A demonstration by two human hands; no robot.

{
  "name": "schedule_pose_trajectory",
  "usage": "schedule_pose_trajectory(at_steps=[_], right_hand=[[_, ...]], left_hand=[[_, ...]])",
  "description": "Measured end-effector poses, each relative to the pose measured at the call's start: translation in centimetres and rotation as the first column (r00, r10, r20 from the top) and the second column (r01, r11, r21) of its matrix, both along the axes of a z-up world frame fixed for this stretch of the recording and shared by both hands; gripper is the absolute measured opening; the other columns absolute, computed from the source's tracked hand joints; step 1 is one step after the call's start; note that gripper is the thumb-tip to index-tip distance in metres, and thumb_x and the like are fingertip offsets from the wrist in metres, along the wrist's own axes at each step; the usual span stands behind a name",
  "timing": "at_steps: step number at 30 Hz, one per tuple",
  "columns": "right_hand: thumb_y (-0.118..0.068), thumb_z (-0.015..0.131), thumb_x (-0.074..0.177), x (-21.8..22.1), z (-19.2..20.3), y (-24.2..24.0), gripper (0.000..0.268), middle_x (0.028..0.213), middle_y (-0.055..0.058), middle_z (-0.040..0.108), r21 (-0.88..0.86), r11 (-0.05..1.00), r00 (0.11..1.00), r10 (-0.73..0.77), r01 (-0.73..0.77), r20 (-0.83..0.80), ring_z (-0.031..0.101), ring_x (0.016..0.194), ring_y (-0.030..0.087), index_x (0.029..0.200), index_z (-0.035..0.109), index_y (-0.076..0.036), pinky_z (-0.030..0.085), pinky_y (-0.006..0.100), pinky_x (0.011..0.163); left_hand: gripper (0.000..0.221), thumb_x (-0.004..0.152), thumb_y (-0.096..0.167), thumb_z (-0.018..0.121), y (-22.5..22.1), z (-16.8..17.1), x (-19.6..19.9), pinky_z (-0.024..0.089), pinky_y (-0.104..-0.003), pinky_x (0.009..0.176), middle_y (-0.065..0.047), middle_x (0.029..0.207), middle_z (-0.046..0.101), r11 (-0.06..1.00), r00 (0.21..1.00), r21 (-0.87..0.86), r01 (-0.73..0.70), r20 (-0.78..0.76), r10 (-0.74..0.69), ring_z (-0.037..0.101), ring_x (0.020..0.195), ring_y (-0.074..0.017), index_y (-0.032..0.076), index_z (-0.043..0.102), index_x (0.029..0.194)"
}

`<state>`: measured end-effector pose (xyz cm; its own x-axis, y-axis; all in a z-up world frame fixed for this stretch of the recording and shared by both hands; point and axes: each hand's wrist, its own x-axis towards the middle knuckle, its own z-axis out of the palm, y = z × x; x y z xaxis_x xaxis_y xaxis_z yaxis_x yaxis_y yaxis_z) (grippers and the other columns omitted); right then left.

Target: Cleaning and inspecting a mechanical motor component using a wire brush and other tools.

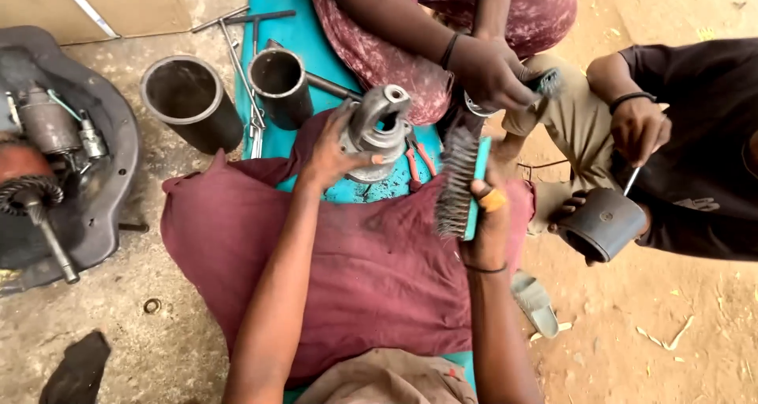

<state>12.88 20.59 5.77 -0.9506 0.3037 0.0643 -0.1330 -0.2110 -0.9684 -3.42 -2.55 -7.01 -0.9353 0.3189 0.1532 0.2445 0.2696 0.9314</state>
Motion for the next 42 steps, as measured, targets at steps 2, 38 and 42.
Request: schedule_pose_trajectory(at_steps=[2, 38, 42], right_hand=[[-0.025, 0.064, 0.097, -0.5, -3.0, 0.4, 0.054, 0.108, 0.005, 0.067, -0.230, 0.972, 0.998, 0.045, -0.036, 0.033, 0.063, 0.088, 0.014, 0.143, 0.056, 0.000, 0.052, 0.029, 0.077], [-0.054, 0.075, 0.088, 4.4, -5.8, 4.1, 0.068, 0.101, 0.019, 0.068, -0.534, 0.843, 0.998, 0.062, -0.066, -0.026, 0.070, 0.073, 0.030, 0.125, 0.058, 0.001, 0.059, 0.042, 0.058], [-0.046, 0.075, 0.091, 9.5, -9.2, 3.9, 0.060, 0.091, 0.017, 0.067, -0.552, 0.834, 0.990, 0.073, 0.005, 0.120, 0.070, 0.069, 0.030, 0.123, 0.058, 0.001, 0.059, 0.041, 0.056]], left_hand=[[0.124, 0.063, 0.054, 0.095, -0.4, -0.4, -0.6, 0.031, -0.044, 0.125, -0.020, 0.166, 0.033, 0.998, 0.999, -0.055, 0.003, -0.042, -0.006, 0.031, 0.155, -0.0329, 0.002, 0.036, 0.159], [0.098, 0.052, 0.066, 0.086, 1.4, 23.7, 0.9, 0.054, -0.042, 0.087, -0.016, 0.105, 0.077, 0.671, 0.834, -0.529, 0.520, 0.143, -0.533, 0.074, 0.098, -0.0320, 0.008, 0.072, 0.129], [0.101, 0.052, 0.067, 0.081, 3.0, 18.7, 1.6, 0.057, -0.042, 0.057, -0.015, 0.078, 0.075, 0.402, 0.688, -0.559, 0.725, 0.591, -0.420, 0.070, 0.063, -0.0278, 0.003, 0.062, 0.128]])
